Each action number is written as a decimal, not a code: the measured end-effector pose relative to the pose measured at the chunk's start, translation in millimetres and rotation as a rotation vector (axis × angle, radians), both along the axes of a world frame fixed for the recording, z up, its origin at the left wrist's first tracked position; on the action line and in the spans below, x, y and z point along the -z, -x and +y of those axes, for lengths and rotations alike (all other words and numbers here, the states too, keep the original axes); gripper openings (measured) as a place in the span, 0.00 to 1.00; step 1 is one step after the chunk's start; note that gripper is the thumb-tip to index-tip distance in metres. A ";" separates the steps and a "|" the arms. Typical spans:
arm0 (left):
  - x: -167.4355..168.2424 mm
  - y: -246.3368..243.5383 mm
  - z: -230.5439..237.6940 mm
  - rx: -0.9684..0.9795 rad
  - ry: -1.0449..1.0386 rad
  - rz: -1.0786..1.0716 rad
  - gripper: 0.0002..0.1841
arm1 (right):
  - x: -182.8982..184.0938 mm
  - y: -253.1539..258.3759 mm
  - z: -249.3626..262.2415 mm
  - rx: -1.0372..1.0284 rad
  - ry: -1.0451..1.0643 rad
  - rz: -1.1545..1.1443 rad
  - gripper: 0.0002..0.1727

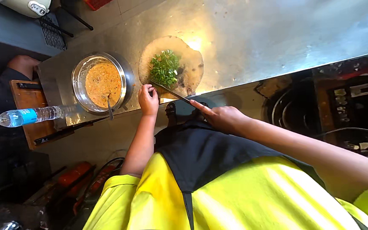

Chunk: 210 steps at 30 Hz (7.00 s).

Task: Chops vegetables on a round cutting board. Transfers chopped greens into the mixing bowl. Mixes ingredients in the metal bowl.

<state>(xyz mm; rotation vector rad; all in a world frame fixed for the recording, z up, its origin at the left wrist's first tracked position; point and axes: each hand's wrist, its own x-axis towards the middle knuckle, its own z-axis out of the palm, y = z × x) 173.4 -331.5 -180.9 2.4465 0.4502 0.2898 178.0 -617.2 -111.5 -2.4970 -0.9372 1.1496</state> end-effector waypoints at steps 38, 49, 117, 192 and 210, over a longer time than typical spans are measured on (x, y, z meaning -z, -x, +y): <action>2.3 -33.0 -32.0 -0.052 0.035 -0.121 0.15 | -0.3 -35.3 -17.5 0.146 -0.302 -0.165 0.34; 10.1 -94.8 -82.5 -0.301 0.024 -0.046 0.41 | 28.2 -75.8 -29.4 0.242 -0.142 0.040 0.34; -94.3 -12.5 202.6 0.267 -0.374 -0.017 0.19 | -60.3 -47.4 235.8 -0.085 -0.264 -0.137 0.32; -96.4 -57.2 93.3 0.120 -0.205 0.101 0.18 | -0.3 -109.8 -43.3 -0.066 -0.160 -0.261 0.25; 19.1 -63.4 -78.5 -0.133 0.127 -0.128 0.23 | 60.0 -23.3 -63.5 0.509 -0.457 0.473 0.31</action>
